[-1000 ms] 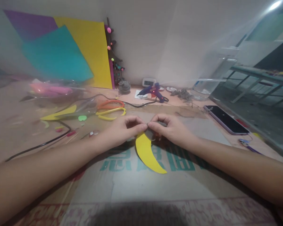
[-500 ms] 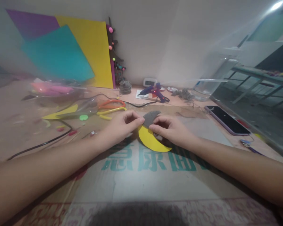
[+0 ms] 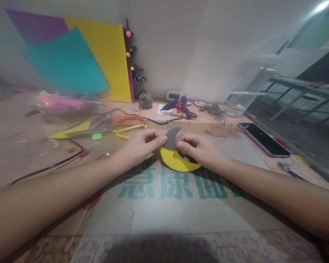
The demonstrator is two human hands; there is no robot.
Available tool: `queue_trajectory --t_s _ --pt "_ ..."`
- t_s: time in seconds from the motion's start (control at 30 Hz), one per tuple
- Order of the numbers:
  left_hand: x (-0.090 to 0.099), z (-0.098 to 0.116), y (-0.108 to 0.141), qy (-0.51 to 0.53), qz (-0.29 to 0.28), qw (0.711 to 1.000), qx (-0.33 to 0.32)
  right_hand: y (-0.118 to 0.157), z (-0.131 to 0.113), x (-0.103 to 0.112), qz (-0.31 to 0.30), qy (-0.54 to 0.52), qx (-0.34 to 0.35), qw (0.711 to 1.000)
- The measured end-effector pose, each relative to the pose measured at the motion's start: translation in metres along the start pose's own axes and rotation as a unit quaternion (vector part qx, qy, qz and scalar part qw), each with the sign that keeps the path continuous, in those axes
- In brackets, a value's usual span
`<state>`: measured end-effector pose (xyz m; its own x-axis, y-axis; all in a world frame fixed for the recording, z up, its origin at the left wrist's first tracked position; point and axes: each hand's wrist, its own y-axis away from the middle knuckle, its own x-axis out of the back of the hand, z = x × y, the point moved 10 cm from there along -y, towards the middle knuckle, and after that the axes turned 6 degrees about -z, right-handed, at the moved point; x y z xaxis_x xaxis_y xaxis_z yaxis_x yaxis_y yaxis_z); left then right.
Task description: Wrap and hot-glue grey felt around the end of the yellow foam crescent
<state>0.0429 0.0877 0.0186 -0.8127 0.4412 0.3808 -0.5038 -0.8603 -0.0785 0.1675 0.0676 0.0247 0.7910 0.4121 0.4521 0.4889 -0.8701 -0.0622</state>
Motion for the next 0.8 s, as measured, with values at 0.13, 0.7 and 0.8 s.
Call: queue_trajectory --t_s 0.13,0.7,0.8 --pt "0.0010 0.0056 0.0000 -0.009 0.005 1.000 -0.018 -0.0014 0.0018 0.0017 0.011 0.043 -0.003 0.999" --pt "0.0012 0.0033 0.0000 0.005 0.006 1.000 -0.004 -0.0026 -0.0041 -0.0006 -0.023 0.024 0.023 0.999" --pt "0.0009 0.0032 0.0001 0.014 0.006 1.000 -0.006 -0.0022 -0.0054 0.0009 -0.010 0.026 0.026 0.999"
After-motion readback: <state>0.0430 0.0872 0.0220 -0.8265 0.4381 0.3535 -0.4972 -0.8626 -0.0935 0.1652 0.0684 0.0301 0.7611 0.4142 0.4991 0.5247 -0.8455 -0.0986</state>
